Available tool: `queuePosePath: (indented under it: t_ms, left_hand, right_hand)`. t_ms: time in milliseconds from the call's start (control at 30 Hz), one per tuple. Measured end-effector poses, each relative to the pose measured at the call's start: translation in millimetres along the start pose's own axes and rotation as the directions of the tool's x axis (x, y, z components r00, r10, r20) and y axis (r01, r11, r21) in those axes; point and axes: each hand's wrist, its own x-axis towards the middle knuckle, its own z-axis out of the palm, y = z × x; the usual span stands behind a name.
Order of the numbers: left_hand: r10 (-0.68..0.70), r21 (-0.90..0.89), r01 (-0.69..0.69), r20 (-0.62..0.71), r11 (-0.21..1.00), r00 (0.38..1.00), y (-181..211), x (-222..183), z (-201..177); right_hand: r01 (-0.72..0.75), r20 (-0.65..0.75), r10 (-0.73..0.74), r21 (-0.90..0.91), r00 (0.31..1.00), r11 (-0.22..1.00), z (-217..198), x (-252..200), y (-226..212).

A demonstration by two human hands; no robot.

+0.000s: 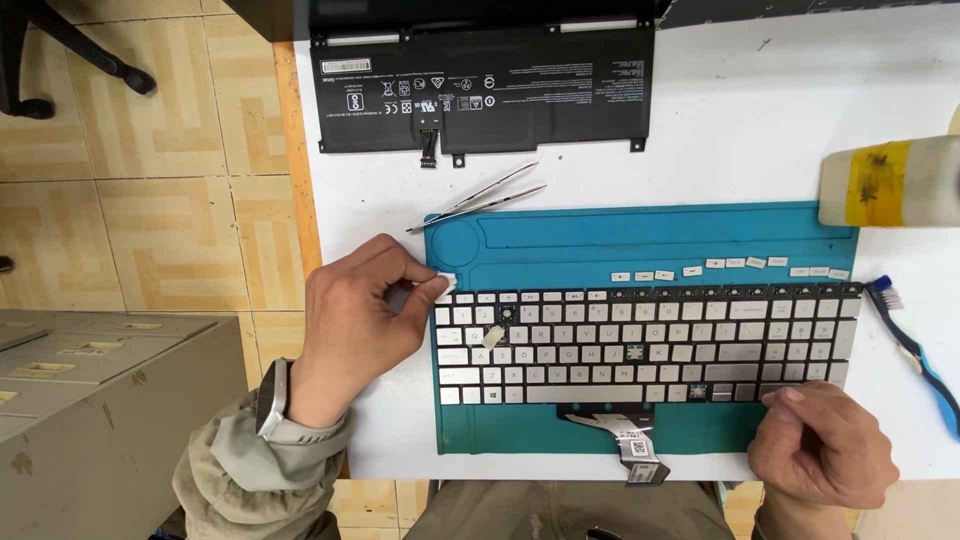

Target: Cleaning and inspecting a laptop keyboard using a toothbrush and a small cloth on a repair bench

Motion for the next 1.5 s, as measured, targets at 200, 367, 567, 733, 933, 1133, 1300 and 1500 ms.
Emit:
queuePosePath:
  t_ms: [200, 367, 567, 733, 933, 1133, 1300, 1500]
  left_hand:
    - [0.066, 0.028, -0.067, 0.023, 0.997, 0.998, -1.3, -4.3, 0.7]
    - [0.062, 0.012, -0.062, -0.036, 0.998, 0.997, -0.4, -3.0, 1.4]
    - [0.044, -0.069, -0.040, 0.057, 0.997, 0.997, 6.4, 1.4, 2.1]
    - [0.056, 0.047, -0.060, 0.081, 0.997, 0.995, 5.2, 3.1, 2.8]
    - [0.075, 0.012, -0.077, 0.077, 0.997, 0.994, 2.0, 1.4, 5.5]
    - [0.116, -0.046, -0.113, 0.062, 0.993, 0.991, -1.5, 2.1, -8.6]
    - [0.046, -0.175, -0.032, 0.076, 0.984, 0.996, -4.5, 0.4, -17.8]
    - [0.062, -0.005, -0.062, 0.103, 0.998, 0.993, -6.6, -2.3, -9.5]
  right_hand:
    - [-0.005, -0.035, 0.006, 0.030, 0.999, 1.000, 4.3, 1.8, 0.2]
    - [0.013, -0.044, -0.011, 0.046, 0.999, 0.999, 4.2, -1.1, 4.7]
    - [0.010, -0.034, -0.008, 0.050, 0.999, 0.999, 3.4, -1.4, 5.3]
    - [0.012, 0.006, -0.012, 0.042, 1.000, 0.999, -0.1, -2.9, 7.8]
    - [0.035, 0.020, -0.037, 0.062, 0.999, 0.997, -2.0, -3.1, 9.8]
    - [-0.074, 0.070, 0.073, 0.012, 0.995, 0.997, -9.4, -5.7, -4.2]
    - [-0.305, 0.144, 0.330, -0.168, 0.933, 0.937, -16.8, -8.4, -22.1]
    - [-0.340, 0.130, 0.358, -0.146, 0.924, 0.929, -19.6, -16.9, -15.7]
